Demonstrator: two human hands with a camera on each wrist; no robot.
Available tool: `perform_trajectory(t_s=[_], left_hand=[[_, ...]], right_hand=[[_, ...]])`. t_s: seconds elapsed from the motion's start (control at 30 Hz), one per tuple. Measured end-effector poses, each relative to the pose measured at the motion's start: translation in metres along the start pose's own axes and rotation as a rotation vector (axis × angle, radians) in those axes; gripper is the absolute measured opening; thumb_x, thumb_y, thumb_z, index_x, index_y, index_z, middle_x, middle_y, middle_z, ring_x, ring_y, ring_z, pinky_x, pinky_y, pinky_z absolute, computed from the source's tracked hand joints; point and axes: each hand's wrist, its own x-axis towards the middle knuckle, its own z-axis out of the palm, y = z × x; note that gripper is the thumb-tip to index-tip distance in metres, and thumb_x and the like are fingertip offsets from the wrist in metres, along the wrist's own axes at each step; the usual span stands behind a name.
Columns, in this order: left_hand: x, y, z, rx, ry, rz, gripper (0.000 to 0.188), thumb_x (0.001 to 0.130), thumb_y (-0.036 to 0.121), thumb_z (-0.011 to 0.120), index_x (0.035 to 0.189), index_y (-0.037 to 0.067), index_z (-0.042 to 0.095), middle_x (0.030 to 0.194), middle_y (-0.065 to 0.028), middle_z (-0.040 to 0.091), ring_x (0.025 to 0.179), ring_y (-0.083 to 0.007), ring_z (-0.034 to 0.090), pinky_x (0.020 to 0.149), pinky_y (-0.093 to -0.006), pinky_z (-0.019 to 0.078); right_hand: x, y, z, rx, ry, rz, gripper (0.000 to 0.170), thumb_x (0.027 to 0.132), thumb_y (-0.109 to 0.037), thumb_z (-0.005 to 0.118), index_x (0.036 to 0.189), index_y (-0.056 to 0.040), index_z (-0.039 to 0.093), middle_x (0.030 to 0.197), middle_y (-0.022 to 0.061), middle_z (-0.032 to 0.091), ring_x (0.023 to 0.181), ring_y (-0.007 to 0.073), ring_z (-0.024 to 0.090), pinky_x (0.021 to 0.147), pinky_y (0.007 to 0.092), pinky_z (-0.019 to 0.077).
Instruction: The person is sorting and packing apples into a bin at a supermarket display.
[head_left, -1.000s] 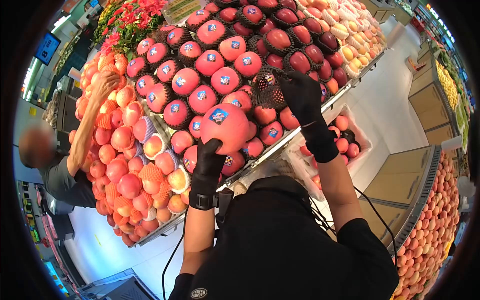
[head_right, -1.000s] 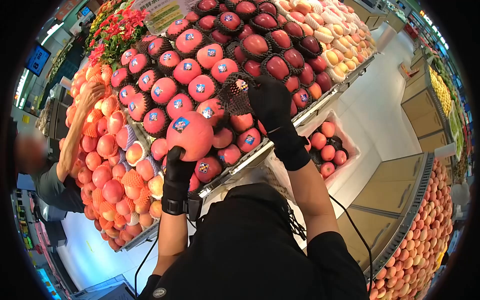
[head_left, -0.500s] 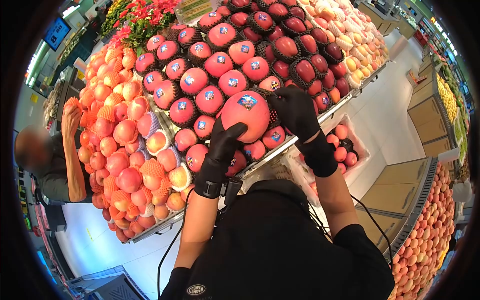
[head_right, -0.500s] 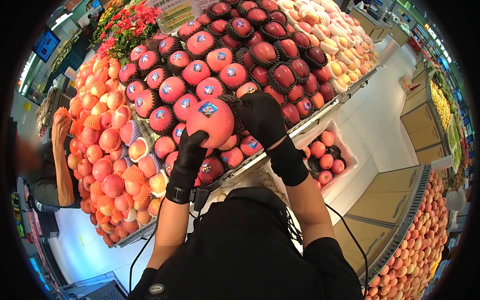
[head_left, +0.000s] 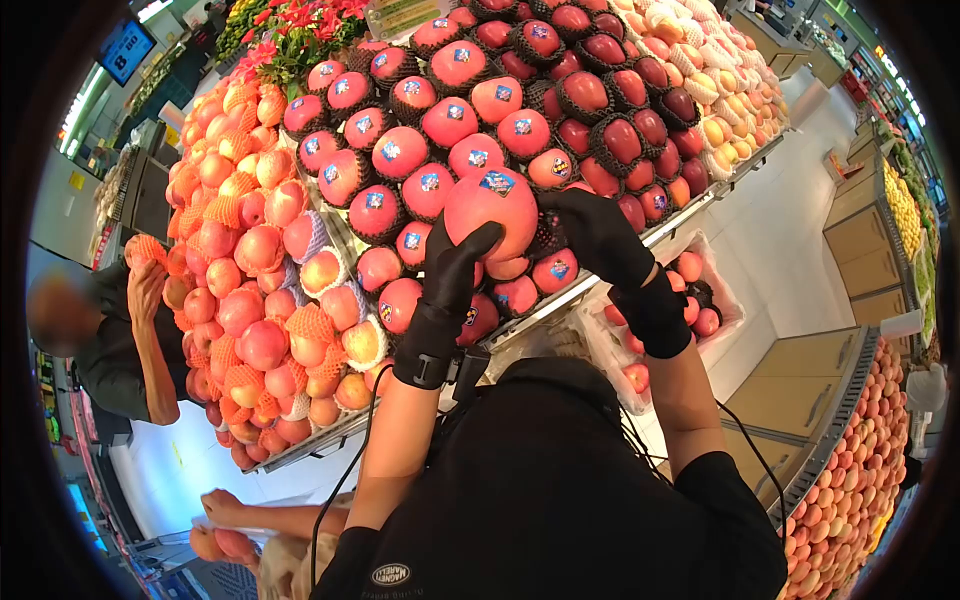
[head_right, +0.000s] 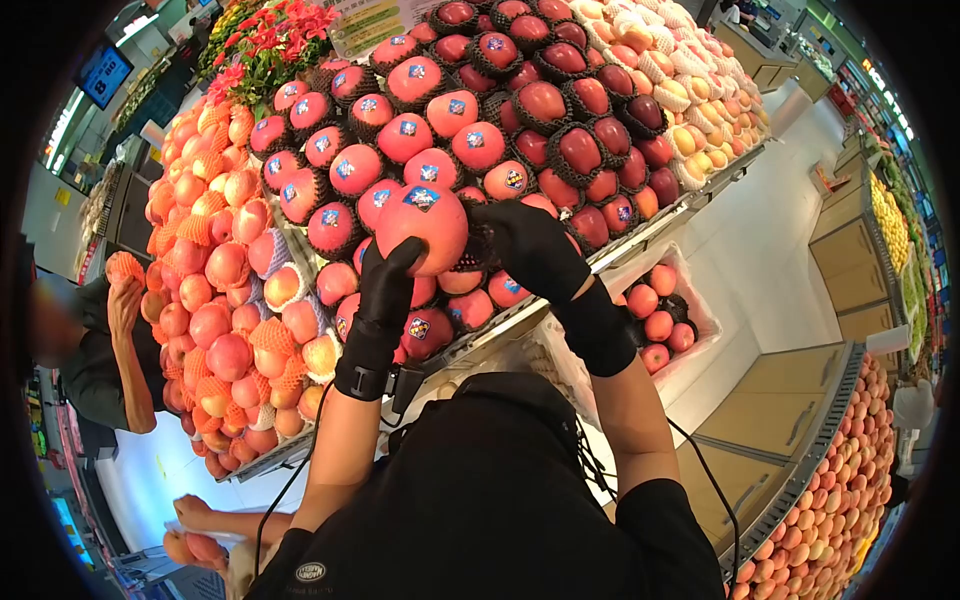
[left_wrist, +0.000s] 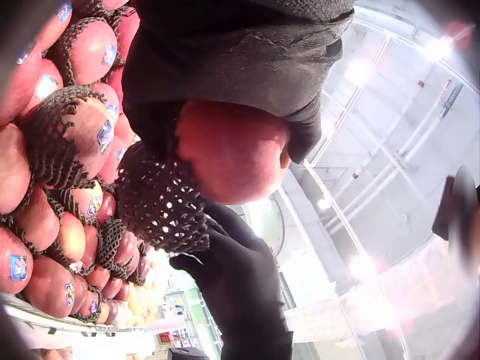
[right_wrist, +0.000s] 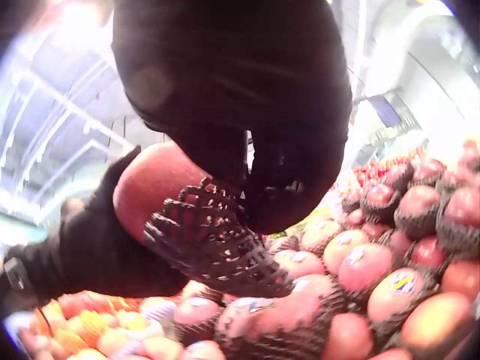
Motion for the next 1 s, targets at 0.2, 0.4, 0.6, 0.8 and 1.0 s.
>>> perform_trajectory(t_s=[0.2, 0.4, 0.6, 0.8, 1.0], left_hand=[[-0.003, 0.012, 0.005, 0.066, -0.082, 0.076, 0.068, 0.073, 0.021, 0.078, 0.13, 0.0, 0.047, 0.121, -0.0128, 0.057, 0.111, -0.0226, 0.057, 0.094, -0.0377, 0.0488], [-0.007, 0.032, 0.017, 0.241, -0.291, 0.244, 0.074, 0.07, 0.021, 0.081, 0.131, 0.002, 0.046, 0.124, -0.0116, 0.056, 0.114, -0.0215, 0.055, 0.095, -0.0376, 0.048], [0.006, 0.031, 0.023, -0.058, -0.097, 0.1, 0.033, 0.087, 0.007, 0.065, 0.119, 0.0, 0.056, 0.11, -0.0075, 0.062, 0.098, -0.0137, 0.059, 0.081, -0.0327, 0.0514], [0.021, 0.003, 0.014, 0.421, -0.021, 0.325, 0.023, 0.085, -0.004, 0.062, 0.108, 0.0, 0.064, 0.098, -0.0049, 0.067, 0.087, -0.0111, 0.064, 0.074, -0.0245, 0.0521], [0.02, 0.007, 0.022, 0.652, -0.228, 0.335, 0.042, 0.082, -0.003, 0.063, 0.123, 0.003, 0.06, 0.119, -0.0109, 0.06, 0.098, -0.0143, 0.063, 0.073, -0.0266, 0.0526]], right_hand=[[0.005, -0.033, -0.004, 0.365, -0.219, 0.42, 0.073, 0.072, -0.019, 0.08, 0.135, -0.0032, 0.046, 0.122, 0.01, 0.057, 0.11, 0.0173, 0.056, 0.093, 0.0357, 0.0473], [0.003, -0.045, 0.004, 0.538, -0.073, 0.295, 0.085, 0.064, -0.019, 0.085, 0.135, -0.0007, 0.041, 0.124, 0.0118, 0.054, 0.114, 0.0197, 0.054, 0.097, 0.0372, 0.0457], [-0.038, 0.031, 0.027, 0.78, 0.198, 0.407, 0.068, 0.075, -0.021, 0.07, 0.133, 0.0003, 0.043, 0.124, 0.0097, 0.055, 0.113, 0.0197, 0.054, 0.095, 0.0354, 0.0469], [-0.021, 0.01, 0.012, 1.145, 0.349, 0.475, 0.053, 0.082, -0.018, 0.062, 0.13, 0.0005, 0.047, 0.122, 0.0085, 0.056, 0.113, 0.0193, 0.055, 0.098, 0.0347, 0.0437], [-0.02, 0.012, 0.008, 0.866, 0.38, 0.513, 0.061, 0.075, -0.018, 0.073, 0.128, -0.0003, 0.047, 0.119, 0.0108, 0.055, 0.11, 0.0204, 0.055, 0.094, 0.0359, 0.0462]])
